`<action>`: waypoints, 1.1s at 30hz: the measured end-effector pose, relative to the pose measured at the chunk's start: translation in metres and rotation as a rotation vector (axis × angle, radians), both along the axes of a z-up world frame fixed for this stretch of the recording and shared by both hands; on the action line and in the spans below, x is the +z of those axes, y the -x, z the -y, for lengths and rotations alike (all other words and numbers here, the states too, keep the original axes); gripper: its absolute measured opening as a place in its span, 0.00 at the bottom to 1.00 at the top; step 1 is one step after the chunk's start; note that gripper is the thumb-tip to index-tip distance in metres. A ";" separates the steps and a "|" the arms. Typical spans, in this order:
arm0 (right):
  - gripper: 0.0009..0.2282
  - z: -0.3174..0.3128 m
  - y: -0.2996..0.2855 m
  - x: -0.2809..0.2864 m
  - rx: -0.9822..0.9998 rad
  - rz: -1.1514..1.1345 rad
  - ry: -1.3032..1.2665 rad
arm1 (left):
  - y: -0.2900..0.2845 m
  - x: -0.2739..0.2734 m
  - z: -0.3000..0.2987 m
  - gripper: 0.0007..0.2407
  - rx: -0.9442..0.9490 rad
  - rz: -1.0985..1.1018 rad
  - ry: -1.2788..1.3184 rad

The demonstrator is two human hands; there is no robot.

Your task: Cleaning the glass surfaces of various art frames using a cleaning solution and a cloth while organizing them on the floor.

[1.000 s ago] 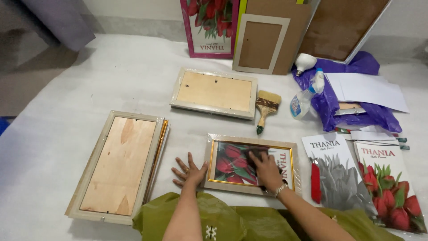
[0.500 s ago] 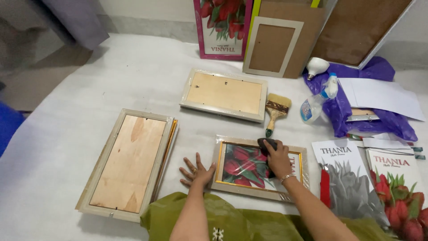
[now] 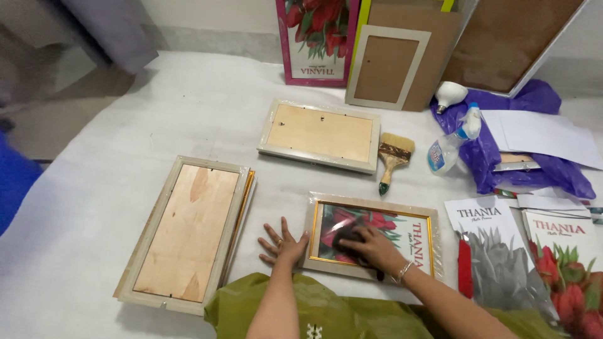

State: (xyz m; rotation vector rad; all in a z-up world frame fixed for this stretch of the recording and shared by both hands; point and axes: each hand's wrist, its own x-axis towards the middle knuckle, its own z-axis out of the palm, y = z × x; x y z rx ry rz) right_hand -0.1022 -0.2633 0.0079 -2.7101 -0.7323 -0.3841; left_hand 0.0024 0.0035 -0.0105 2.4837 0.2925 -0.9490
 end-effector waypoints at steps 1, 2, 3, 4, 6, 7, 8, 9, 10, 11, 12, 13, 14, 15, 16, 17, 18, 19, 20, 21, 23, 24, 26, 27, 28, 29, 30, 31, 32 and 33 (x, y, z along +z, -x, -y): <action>0.17 0.009 -0.016 -0.001 -0.171 0.012 0.062 | -0.001 0.001 0.000 0.40 -0.001 -0.009 0.009; 0.19 0.018 -0.030 -0.002 -0.338 0.022 0.126 | 0.000 0.000 0.000 0.40 0.001 -0.022 0.021; 0.19 0.023 -0.041 -0.017 -0.332 0.024 0.126 | 0.001 0.003 0.001 0.40 0.008 -0.020 0.021; 0.22 0.026 -0.053 -0.031 -0.517 -0.017 0.145 | 0.001 0.007 0.001 0.40 0.009 -0.025 0.027; 0.26 0.014 -0.066 -0.048 -0.700 -0.062 0.161 | 0.001 0.012 0.000 0.40 0.013 -0.033 0.030; 0.28 0.000 -0.067 -0.050 -0.722 -0.103 0.143 | 0.000 0.013 -0.001 0.40 0.011 -0.036 0.027; 0.30 -0.013 -0.066 -0.052 -0.745 -0.145 0.128 | 0.001 0.013 0.001 0.40 0.007 -0.042 0.026; 0.30 -0.029 -0.054 -0.050 -0.744 -0.148 0.130 | 0.002 0.009 0.000 0.40 0.008 -0.045 0.027; 0.28 -0.045 -0.044 -0.047 -0.591 -0.153 0.123 | 0.001 0.006 0.000 0.40 0.007 -0.039 0.024; 0.26 -0.061 -0.034 -0.045 -0.439 -0.157 0.115 | 0.000 0.002 0.000 0.40 0.005 -0.033 0.021; 0.26 -0.076 -0.017 -0.016 -0.441 -0.160 0.115 | 0.001 0.008 -0.001 0.40 0.003 -0.036 0.020; 0.26 -0.091 -0.001 0.014 -0.293 -0.389 0.086 | 0.003 0.015 -0.002 0.42 0.002 -0.051 0.014; 0.27 -0.105 0.012 0.043 -0.140 -0.608 0.057 | 0.002 0.021 -0.001 0.44 0.001 -0.062 0.012; 0.27 -0.100 0.020 0.043 -0.143 -0.607 0.058 | 0.003 0.031 0.001 0.44 -0.003 -0.061 0.014; 0.25 -0.096 0.026 0.042 -0.037 -0.432 0.061 | 0.003 0.040 0.002 0.41 0.019 -0.076 0.010; 0.25 -0.092 0.033 0.041 0.070 -0.257 0.064 | 0.004 0.050 0.003 0.38 0.041 -0.091 0.007; 0.25 -0.084 0.021 0.030 0.074 -0.252 0.062 | 0.003 0.051 0.002 0.38 0.045 -0.086 0.005; 0.25 -0.076 0.009 0.018 0.045 -0.158 0.096 | 0.002 0.051 0.002 0.37 0.049 -0.089 0.017; 0.26 -0.069 -0.001 0.006 0.016 -0.070 0.126 | 0.003 0.051 0.002 0.36 0.053 -0.097 0.027; 0.26 -0.063 -0.019 0.004 0.021 -0.071 0.123 | 0.002 0.027 0.001 0.36 0.058 -0.098 0.023; 0.16 -0.049 -0.057 0.000 -0.149 0.109 0.096 | -0.003 -0.020 0.002 0.33 0.063 -0.026 0.027; 0.16 -0.044 -0.071 -0.007 -0.142 0.108 0.095 | -0.001 -0.011 0.003 0.33 0.070 -0.027 0.026; 0.19 -0.035 -0.102 -0.018 -0.456 -0.001 0.115 | 0.000 0.010 0.004 0.32 0.073 -0.059 0.029; 0.19 -0.045 -0.103 -0.020 -0.451 0.003 0.112 | -0.002 0.011 0.003 0.32 0.078 -0.055 0.027; 0.21 -0.054 -0.102 -0.022 -0.532 -0.051 0.059 | -0.001 0.012 0.003 0.32 0.077 -0.067 0.031; 0.23 -0.062 -0.100 -0.025 -0.613 -0.106 0.004 | 0.000 0.013 0.004 0.31 0.076 -0.079 0.034; 0.23 -0.072 -0.091 -0.025 -0.611 -0.106 0.006 | -0.001 0.009 0.003 0.31 0.078 -0.080 0.036; 0.22 -0.081 -0.081 -0.026 -0.525 -0.158 0.018 | -0.002 0.006 0.002 0.31 0.077 -0.075 0.036; 0.22 -0.090 -0.071 -0.026 -0.445 -0.209 0.029 | -0.002 0.002 0.002 0.30 0.070 -0.071 0.036; 0.22 -0.094 -0.049 -0.026 -0.449 -0.210 0.031 | -0.001 0.004 0.002 0.30 0.066 -0.072 0.038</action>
